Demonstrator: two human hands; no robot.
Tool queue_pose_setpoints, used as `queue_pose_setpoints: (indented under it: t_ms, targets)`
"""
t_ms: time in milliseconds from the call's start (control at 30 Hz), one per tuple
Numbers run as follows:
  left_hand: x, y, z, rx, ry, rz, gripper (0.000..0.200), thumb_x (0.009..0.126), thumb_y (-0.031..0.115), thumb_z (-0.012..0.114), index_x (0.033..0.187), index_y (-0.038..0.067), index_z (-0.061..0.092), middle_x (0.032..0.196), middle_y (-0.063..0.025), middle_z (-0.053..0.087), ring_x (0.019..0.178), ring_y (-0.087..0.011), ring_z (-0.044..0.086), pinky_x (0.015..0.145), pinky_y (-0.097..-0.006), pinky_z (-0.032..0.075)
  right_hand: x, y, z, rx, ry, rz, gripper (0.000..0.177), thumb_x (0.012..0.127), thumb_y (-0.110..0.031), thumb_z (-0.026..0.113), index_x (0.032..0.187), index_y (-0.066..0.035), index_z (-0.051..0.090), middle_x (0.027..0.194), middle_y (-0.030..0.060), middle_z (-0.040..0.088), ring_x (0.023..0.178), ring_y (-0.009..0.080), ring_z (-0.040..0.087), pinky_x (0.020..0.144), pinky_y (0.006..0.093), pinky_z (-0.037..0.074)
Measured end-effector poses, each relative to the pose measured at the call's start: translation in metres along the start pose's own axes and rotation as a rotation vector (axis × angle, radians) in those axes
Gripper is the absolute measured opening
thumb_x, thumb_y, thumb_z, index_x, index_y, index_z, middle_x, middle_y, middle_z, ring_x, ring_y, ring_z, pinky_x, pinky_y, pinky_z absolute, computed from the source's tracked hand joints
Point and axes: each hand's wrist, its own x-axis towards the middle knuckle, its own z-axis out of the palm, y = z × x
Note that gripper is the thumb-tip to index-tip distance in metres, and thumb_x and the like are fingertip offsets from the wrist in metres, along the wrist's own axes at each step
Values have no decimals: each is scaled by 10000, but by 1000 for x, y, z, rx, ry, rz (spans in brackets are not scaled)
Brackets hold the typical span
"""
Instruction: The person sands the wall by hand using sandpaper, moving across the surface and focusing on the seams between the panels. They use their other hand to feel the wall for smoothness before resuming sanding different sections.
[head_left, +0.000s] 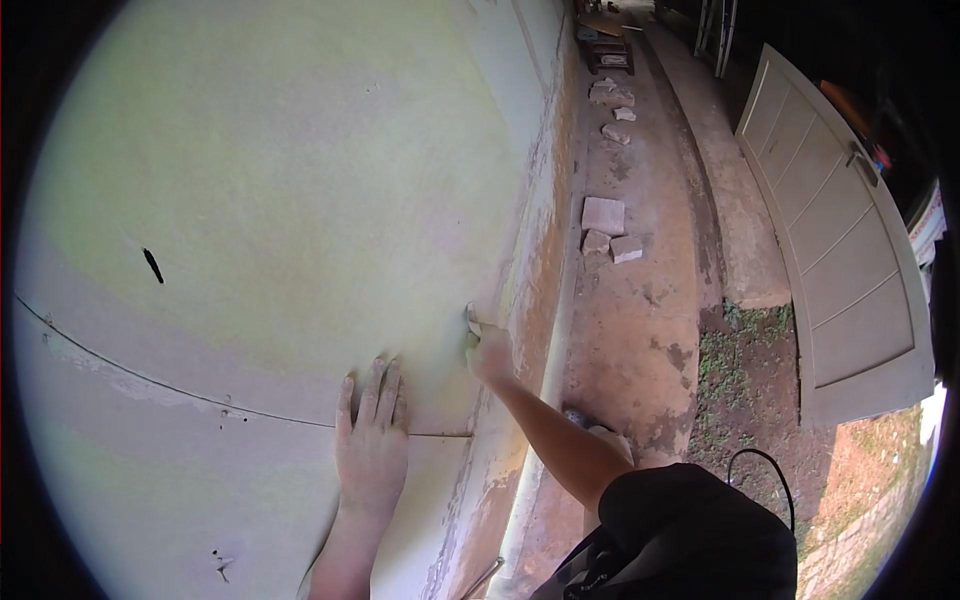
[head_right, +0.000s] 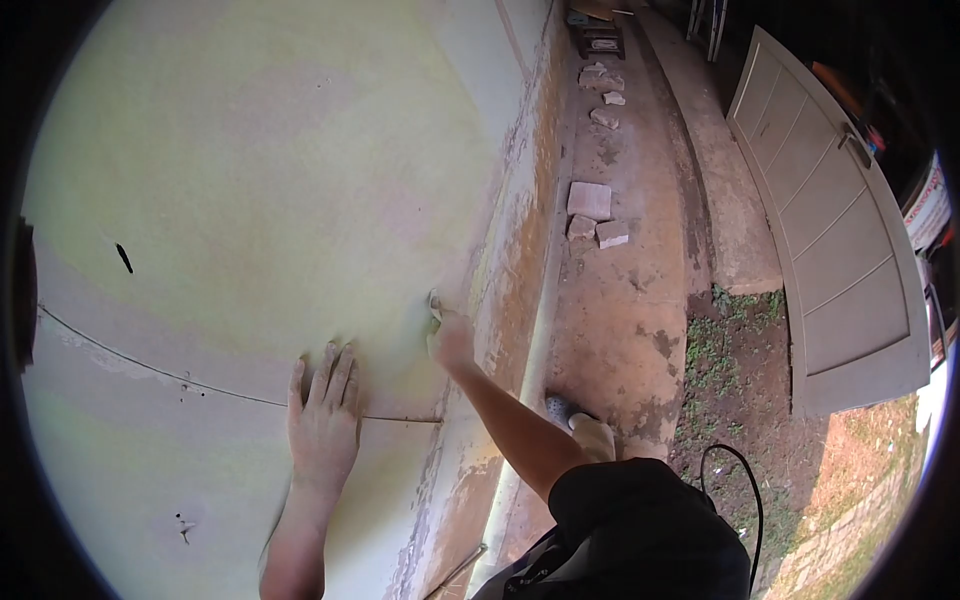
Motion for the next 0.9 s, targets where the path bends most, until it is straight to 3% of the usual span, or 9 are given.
queue_pose_setpoints:
  t_ms: [133, 233, 267, 367, 500, 600, 733, 833, 900]
  targets:
    - [1, 2, 0, -5, -17, 3, 440, 979, 242, 662, 1377, 53, 671, 1594, -36, 557, 1541, -214, 434, 1292, -545, 274, -85, -104, -47, 242, 31, -344, 614, 848, 97, 605, 1447, -34, 646, 1254, 240, 738, 1166, 382, 732, 919, 427, 631]
    - [4, 1, 3, -33, 26, -4, 424, 984, 238, 655, 1365, 54, 681, 1581, -37, 571, 1532, -213, 446, 1288, -545, 281, -88, -78, -27, 188, 74, -412, 637, 827, 86, 656, 1450, -48, 650, 1395, 210, 689, 1285, 334, 688, 1020, 393, 616]
    - [4, 1, 3, -45, 15, -8, 414, 992, 234, 644, 1362, 53, 683, 1579, -37, 572, 1531, -211, 446, 1287, -545, 282, -81, -66, -15, 161, 149, -465, 689, 801, 60, 685, 1474, -78, 632, 1464, 163, 664, 1253, 296, 714, 907, 382, 648]
    - [1, 0, 3, -40, 0, -10, 404, 1003, 232, 633, 1360, 50, 684, 1579, -36, 572, 1527, -209, 449, 1286, -543, 285, -67, -63, -22, 166, 178, -454, 538, 886, 51, 655, 1420, -15, 659, 1226, 226, 744, 1124, 336, 757, 871, 408, 638]
    - [0, 0, 0, -8, 10, 9, 401, 1003, 233, 630, 1353, 47, 686, 1570, -38, 580, 1516, -211, 461, 1289, -542, 287, -4, -17, -6, -17, 53, -13, 575, 905, -19, 627, 1480, -21, 601, 840, 266, 690, 811, 461, 697, 677, 548, 523]
    - [0, 1, 3, -30, 24, -1, 388, 999, 229, 629, 1335, 45, 696, 1558, -43, 587, 1510, -210, 466, 1293, -543, 283, -11, -26, -13, 69, -25, 47, 527, 947, 34, 547, 1464, -33, 626, 887, 301, 652, 712, 447, 672, 636, 491, 505]
    - [-1, 2, 3, -31, 13, -1, 363, 1006, 224, 624, 1309, 43, 709, 1544, -49, 593, 1508, -211, 464, 1291, -543, 287, -82, -103, -32, 222, 206, -456, 567, 916, 58, 563, 1480, 5, 598, 1142, 287, 718, 895, 432, 733, 735, 484, 580]
    - [3, -1, 1, -30, 23, 21, 352, 1001, 220, 629, 1289, 39, 719, 1530, -53, 602, 1503, -218, 469, 1288, -542, 293, -71, -78, -11, 59, 247, -500, 695, 879, 42, 612, 1563, 32, 489, 1371, 314, 648, 937, 442, 743, 784, 483, 608]
    - [0, 1, 2, -61, 33, 1, 357, 993, 220, 639, 1288, 36, 718, 1528, -56, 604, 1504, -226, 469, 1283, -544, 300, -43, -54, -3, 50, 121, -128, 561, 915, 35, 589, 1473, -17, 614, 1134, 319, 716, 921, 458, 725, 754, 492, 584]
